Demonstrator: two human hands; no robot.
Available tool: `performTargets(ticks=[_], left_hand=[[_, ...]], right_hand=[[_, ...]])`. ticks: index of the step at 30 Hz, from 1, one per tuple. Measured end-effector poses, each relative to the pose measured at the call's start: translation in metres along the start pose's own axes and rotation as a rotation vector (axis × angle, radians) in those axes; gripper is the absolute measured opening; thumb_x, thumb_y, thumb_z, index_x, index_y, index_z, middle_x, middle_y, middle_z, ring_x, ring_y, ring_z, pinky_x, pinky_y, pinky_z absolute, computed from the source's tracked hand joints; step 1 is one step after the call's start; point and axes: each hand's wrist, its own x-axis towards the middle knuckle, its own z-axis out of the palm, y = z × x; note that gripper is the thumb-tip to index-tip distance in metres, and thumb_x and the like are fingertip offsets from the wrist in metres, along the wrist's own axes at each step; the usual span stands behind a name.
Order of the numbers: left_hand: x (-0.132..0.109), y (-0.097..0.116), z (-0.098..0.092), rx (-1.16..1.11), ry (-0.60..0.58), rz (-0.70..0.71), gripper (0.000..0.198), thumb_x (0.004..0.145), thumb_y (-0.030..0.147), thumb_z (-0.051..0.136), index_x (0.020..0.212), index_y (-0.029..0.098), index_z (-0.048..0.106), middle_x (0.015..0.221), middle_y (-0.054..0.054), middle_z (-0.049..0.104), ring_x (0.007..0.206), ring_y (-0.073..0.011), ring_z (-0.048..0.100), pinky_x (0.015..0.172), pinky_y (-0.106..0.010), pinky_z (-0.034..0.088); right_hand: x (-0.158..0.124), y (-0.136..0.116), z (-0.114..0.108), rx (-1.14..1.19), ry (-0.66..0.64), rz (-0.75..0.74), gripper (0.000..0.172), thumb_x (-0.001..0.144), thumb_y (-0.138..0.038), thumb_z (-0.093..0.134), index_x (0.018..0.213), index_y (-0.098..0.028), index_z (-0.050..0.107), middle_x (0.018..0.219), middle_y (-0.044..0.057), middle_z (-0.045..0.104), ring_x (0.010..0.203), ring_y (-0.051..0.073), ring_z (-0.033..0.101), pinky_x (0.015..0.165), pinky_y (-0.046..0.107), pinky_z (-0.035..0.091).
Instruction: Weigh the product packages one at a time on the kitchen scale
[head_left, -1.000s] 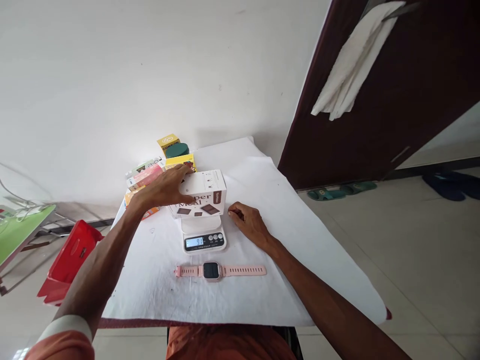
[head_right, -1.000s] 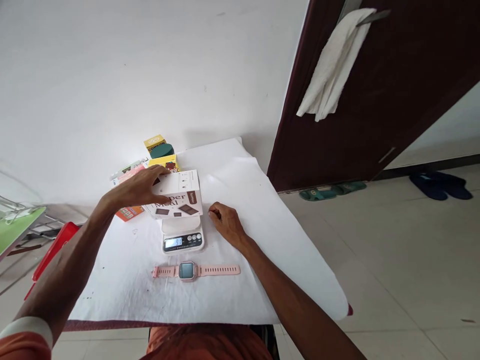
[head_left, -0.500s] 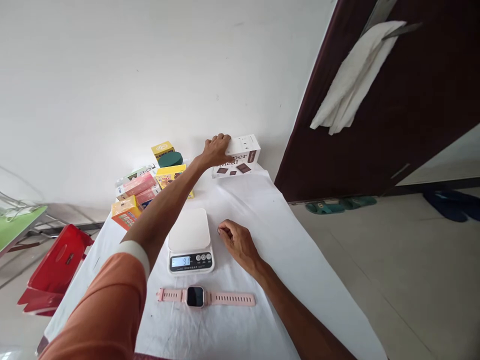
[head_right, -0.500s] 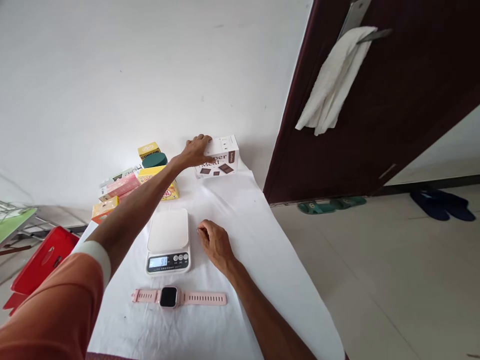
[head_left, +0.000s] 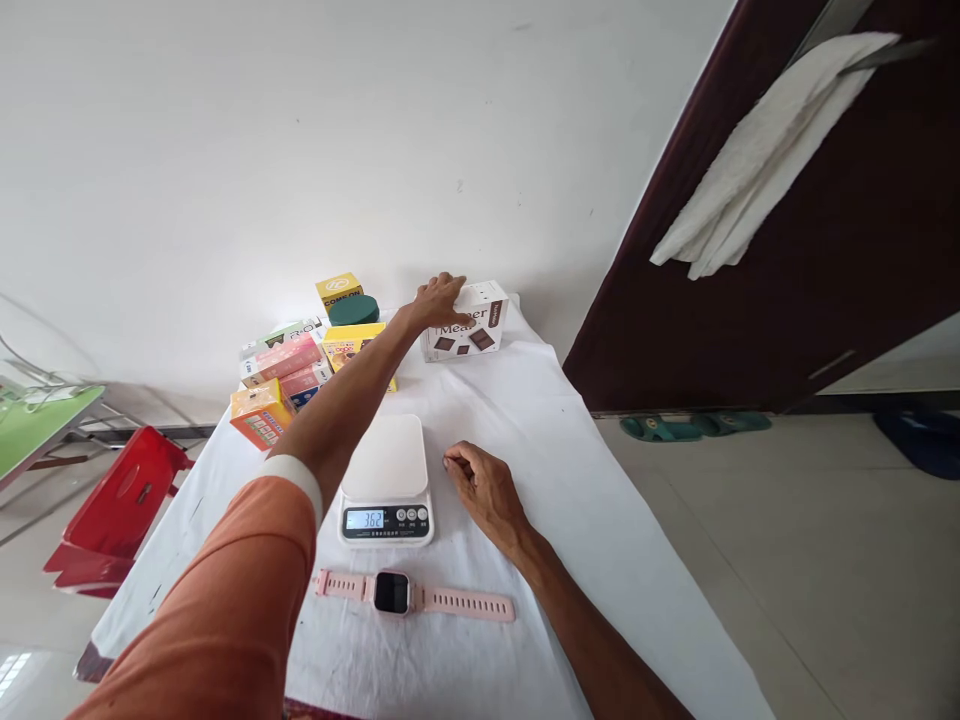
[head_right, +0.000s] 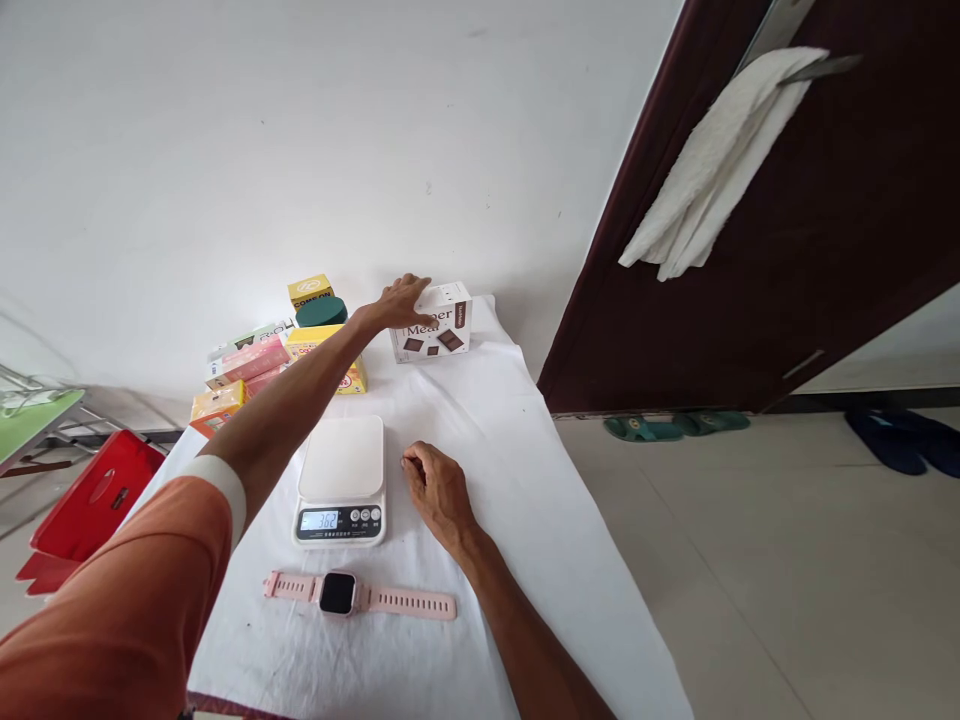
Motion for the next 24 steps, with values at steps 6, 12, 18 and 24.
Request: performTargets(ticks=[6, 12, 18, 24], left_hand=[[-0.073, -0.015, -0.036, 0.042, 0.189, 0.103, 0.074, 0.085, 0.041, 0.075, 0.148, 0.021, 0.042, 0.144, -0.016, 0.049, 0.133, -0.0348, 0.048, 0.109, -0.051, 0.04], [-0.145, -0.059, -0.042, 0.157, 0.082, -0.11, 0.068, 0.083, 0.048, 0.075, 0.138, 0.021, 0.048, 0.135, -0.015, 0.051, 0.129, -0.0353, 0.048, 0.108, -0.051, 0.04], [-0.161, -0.077, -0.036, 0.243, 0.017, -0.165, 0.047, 0.089, 0.032, 0.066, 0.132, 0.02, 0.053, 0.133, -0.016, 0.052, 0.129, -0.0351, 0.049, 0.107, -0.052, 0.039], [-0.163, -0.085, -0.035, 0.173, 0.028, -0.163, 0.043, 0.086, 0.031, 0.07, 0.125, 0.022, 0.055, 0.13, -0.014, 0.059, 0.125, -0.0336, 0.054, 0.101, -0.048, 0.044]], right_hand=[[0.0, -0.001, 0.0, -0.009, -0.01, -0.01, 0.014, 0.093, -0.024, 0.048, 0.082, -0.022, 0.056, 0.078, 0.002, 0.066, 0.067, 0.016, 0.06, 0.066, 0.027, 0.046], [0.001, -0.003, 0.001, -0.013, -0.016, 0.002, 0.015, 0.094, -0.026, 0.048, 0.082, -0.022, 0.056, 0.076, 0.001, 0.065, 0.066, 0.016, 0.059, 0.066, 0.028, 0.045], [0.001, -0.004, 0.0, -0.025, -0.013, -0.007, 0.016, 0.093, -0.026, 0.047, 0.08, -0.023, 0.055, 0.074, 0.001, 0.064, 0.064, 0.016, 0.057, 0.064, 0.029, 0.044], [0.001, -0.005, 0.0, -0.038, -0.011, -0.015, 0.016, 0.093, -0.025, 0.047, 0.08, -0.023, 0.055, 0.075, 0.001, 0.065, 0.064, 0.016, 0.058, 0.065, 0.029, 0.044]])
